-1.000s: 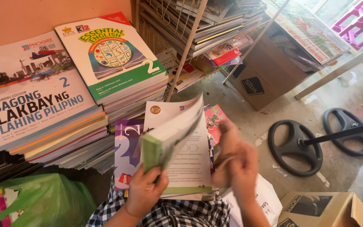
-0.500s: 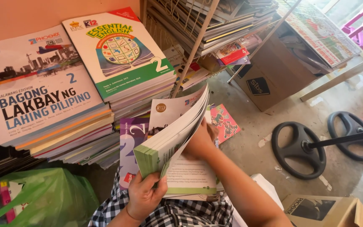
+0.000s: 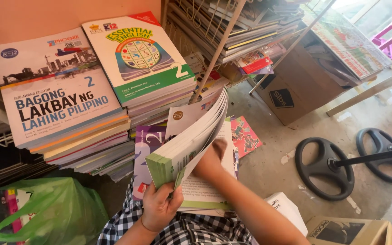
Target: Sorting and stacking educational workbooks on the floor in a storage area
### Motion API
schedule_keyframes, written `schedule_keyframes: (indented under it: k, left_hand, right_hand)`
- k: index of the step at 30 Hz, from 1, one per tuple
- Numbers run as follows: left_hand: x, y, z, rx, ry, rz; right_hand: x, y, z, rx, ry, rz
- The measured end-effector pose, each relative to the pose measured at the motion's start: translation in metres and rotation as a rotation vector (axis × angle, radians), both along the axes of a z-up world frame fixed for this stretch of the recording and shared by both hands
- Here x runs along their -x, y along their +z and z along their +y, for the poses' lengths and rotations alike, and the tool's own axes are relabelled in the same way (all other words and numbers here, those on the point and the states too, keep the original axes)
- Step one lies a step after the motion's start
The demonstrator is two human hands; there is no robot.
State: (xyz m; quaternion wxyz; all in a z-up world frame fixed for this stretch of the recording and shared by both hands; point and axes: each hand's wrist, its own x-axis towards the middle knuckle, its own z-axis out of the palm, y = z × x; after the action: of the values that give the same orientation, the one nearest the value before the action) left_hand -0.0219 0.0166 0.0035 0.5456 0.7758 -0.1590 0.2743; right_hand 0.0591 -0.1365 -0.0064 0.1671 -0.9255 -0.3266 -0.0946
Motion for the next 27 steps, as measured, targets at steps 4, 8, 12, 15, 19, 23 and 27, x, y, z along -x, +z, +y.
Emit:
schedule_keyframes:
  k: [4,8,12,15,19,23,27]
  left_hand:
    - [0.003,0.007,-0.002,-0.030,-0.026,-0.013]
    - [-0.002,0.014,-0.002,-0.049,-0.142,0.003]
    - [-0.003,0.019,-0.008,-0.109,-0.159,0.028]
    - [-0.006,0.015,-0.016,-0.200,-0.257,0.002]
    - [-0.009,-0.007,-0.022,-0.596,-0.393,-0.136]
    - [-0.006,-0.006,-0.022,-0.852,-0.617,-0.107]
    - [-0.003,-0.010,-0.023,-0.869,-0.594,-0.115]
  right_hand:
    - [0.042,0.008,-0.004,-0.028,0.047,0.000]
    - [0.070,0.028,-0.021,-0.065,0.107,-0.015]
    - [0.093,0.026,-0.056,-0.084,0.154,-0.012]
    - [0.097,-0.008,-0.097,-0.045,-0.059,-0.019]
    - [0.079,0.009,-0.127,-0.069,-0.200,-0.218]
    - [0.061,-0.047,-0.195,-0.607,-0.553,0.006]
    - [0.092,0.004,-0.203,-1.045,-0.956,0.399]
